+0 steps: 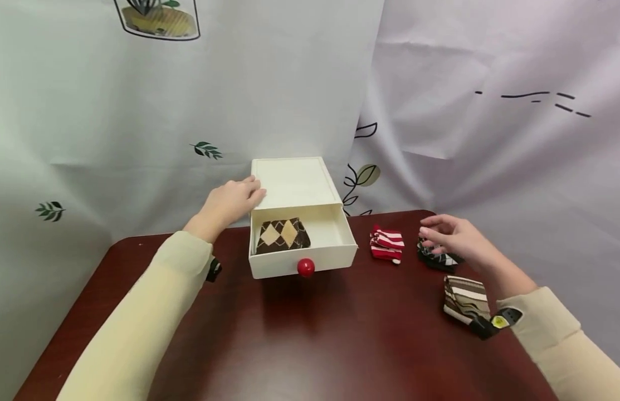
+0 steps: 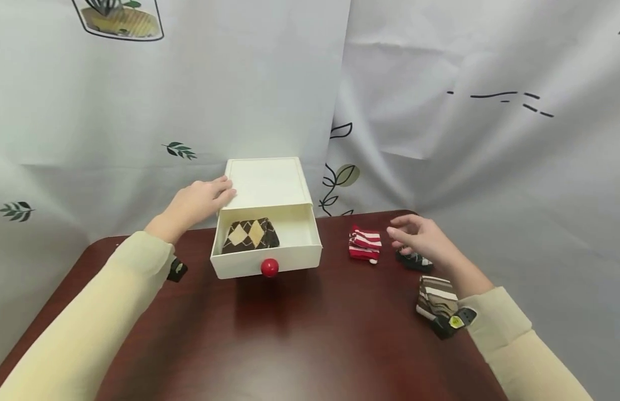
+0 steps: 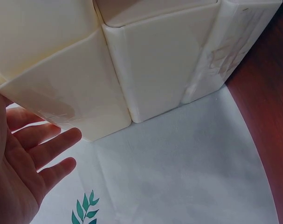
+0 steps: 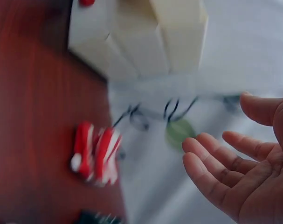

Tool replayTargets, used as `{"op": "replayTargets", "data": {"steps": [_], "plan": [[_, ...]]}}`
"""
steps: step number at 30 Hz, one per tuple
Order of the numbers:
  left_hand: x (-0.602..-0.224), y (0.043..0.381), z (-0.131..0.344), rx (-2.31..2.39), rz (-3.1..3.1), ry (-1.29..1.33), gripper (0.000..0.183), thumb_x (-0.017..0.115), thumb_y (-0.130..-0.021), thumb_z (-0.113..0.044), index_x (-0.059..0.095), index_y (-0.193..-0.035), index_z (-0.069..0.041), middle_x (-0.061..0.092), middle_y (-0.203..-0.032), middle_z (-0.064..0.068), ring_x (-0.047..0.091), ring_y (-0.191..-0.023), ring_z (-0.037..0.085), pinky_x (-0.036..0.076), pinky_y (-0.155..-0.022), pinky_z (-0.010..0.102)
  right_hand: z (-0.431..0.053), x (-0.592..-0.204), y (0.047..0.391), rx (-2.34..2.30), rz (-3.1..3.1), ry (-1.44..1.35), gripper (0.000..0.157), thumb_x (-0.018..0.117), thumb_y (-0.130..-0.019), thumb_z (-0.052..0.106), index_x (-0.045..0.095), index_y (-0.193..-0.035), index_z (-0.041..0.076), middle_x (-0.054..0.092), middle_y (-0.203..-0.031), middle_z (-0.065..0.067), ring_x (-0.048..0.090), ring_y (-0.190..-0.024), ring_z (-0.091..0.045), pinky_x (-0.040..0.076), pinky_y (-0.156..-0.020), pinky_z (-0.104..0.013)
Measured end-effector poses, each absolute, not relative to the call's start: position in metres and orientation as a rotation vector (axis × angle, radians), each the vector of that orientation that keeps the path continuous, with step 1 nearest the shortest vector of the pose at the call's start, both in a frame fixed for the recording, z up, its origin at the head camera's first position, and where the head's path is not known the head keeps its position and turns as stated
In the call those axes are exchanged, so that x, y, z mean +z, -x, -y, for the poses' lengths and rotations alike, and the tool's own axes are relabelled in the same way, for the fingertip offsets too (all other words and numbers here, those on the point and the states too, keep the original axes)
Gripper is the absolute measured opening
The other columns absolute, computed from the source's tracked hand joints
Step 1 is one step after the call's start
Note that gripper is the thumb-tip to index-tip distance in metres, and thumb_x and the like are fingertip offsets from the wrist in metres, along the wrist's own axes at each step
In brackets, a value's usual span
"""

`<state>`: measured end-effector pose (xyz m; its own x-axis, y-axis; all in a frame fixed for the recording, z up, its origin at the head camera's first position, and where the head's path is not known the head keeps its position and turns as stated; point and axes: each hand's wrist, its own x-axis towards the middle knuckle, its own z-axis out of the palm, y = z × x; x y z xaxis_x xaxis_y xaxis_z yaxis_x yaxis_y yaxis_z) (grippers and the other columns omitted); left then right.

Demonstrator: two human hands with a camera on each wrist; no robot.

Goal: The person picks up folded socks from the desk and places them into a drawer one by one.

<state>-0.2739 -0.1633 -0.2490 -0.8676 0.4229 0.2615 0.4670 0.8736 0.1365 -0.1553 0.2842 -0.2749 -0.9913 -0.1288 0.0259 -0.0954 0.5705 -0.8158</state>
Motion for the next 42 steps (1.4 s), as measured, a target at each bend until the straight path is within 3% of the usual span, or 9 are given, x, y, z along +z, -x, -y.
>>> {"op": "replayTargets", "data": {"steps": [3,6,9,15,18,28,33,38,42], "plan": [[-0.245,0.271,0.173,-0.287,2.836,0.665,0.042,0.034,-0.099,-0.040,0.058,-0.115,-0.010,0.037,-0.143,0.018,0.047,-0.114,0.049,0.046,-0.068,0.058,-0.305,-0.294,0.157,-1.402,-2.767,0.114,0.059,0.057,-0.093,0.035,0.041,-0.133,-0.005,0.052,-0.120,-0.028,0.064,-0.089,-0.012,0.053,-0.072,-0.032],[-0.241,0.267,0.183,-0.283,2.834,0.635,0.039,0.033,-0.099,-0.040,0.057,-0.102,-0.009,0.037,-0.143,0.018,0.047,-0.112,0.051,0.046,-0.063,0.057,-0.324,-0.314,0.159,-1.374,-2.783,0.061,0.061,0.056,-0.093,0.034,0.038,-0.133,-0.008,0.050,-0.119,-0.031,0.063,-0.092,-0.017,0.052,-0.076,-0.037],[-0.238,0.264,0.191,-0.277,2.830,0.610,0.039,0.032,-0.099,-0.040,0.056,-0.100,-0.009,0.037,-0.142,0.019,0.046,-0.112,0.051,0.045,-0.061,0.057,-0.342,-0.336,0.160,-1.369,-2.804,0.005,0.059,0.056,-0.093,0.031,0.039,-0.131,-0.012,0.050,-0.119,-0.033,0.062,-0.095,-0.029,0.052,-0.077,-0.040],[-0.240,0.260,0.194,-0.254,2.867,0.626,0.048,0.032,-0.099,-0.041,0.053,-0.128,-0.009,0.035,-0.144,0.019,0.043,-0.115,0.051,0.044,-0.070,0.061,-0.371,-0.383,0.149,-1.222,-2.925,-0.097,0.054,0.061,-0.091,0.028,0.047,-0.124,-0.012,0.060,-0.107,-0.028,0.061,-0.089,-0.030,0.052,-0.065,-0.034],[-0.242,0.260,0.191,-0.263,2.874,0.643,0.050,0.032,-0.099,-0.041,0.050,-0.132,-0.009,0.034,-0.144,0.019,0.043,-0.116,0.051,0.044,-0.071,0.061,-0.381,-0.397,0.143,-1.147,-2.970,-0.131,0.055,0.063,-0.089,0.031,0.050,-0.123,-0.010,0.062,-0.105,-0.025,0.060,-0.088,-0.028,0.050,-0.064,-0.032],[-0.245,0.265,0.180,-0.294,2.846,0.670,0.041,0.032,-0.099,-0.041,0.057,-0.105,-0.009,0.036,-0.143,0.019,0.047,-0.111,0.051,0.046,-0.058,0.052,-0.398,-0.417,0.132,-1.061,-2.971,-0.215,0.063,0.070,-0.084,0.033,0.049,-0.125,-0.010,0.055,-0.115,-0.032,0.053,-0.103,-0.043,0.046,-0.074,-0.038],[-0.246,0.268,0.175,-0.297,2.824,0.684,0.037,0.033,-0.099,-0.040,0.051,-0.088,-0.010,0.037,-0.143,0.019,0.050,-0.108,0.050,0.043,-0.053,0.046,-0.401,-0.422,0.130,-1.109,-2.931,-0.241,0.065,0.070,-0.083,0.029,0.044,-0.128,-0.010,0.053,-0.114,-0.034,0.053,-0.098,-0.039,0.046,-0.072,-0.038],[-0.247,0.270,0.170,-0.298,2.827,0.687,0.038,0.033,-0.099,-0.040,0.057,-0.102,-0.010,0.037,-0.143,0.018,0.048,-0.112,0.049,0.046,-0.060,0.053,-0.404,-0.423,0.131,-1.124,-2.908,-0.249,0.067,0.071,-0.082,0.025,0.041,-0.129,-0.012,0.056,-0.104,-0.028,0.054,-0.081,-0.024,0.045,-0.064,-0.033],[-0.248,0.272,0.166,-0.300,2.834,0.690,0.040,0.034,-0.099,-0.040,0.058,-0.112,-0.010,0.037,-0.144,0.017,0.047,-0.113,0.049,0.046,-0.062,0.054,-0.406,-0.421,0.131,-1.129,-2.896,-0.308,0.065,0.073,-0.081,0.024,0.044,-0.125,-0.014,0.060,-0.098,-0.020,0.053,-0.078,-0.016,0.045,-0.065,-0.030]]}}
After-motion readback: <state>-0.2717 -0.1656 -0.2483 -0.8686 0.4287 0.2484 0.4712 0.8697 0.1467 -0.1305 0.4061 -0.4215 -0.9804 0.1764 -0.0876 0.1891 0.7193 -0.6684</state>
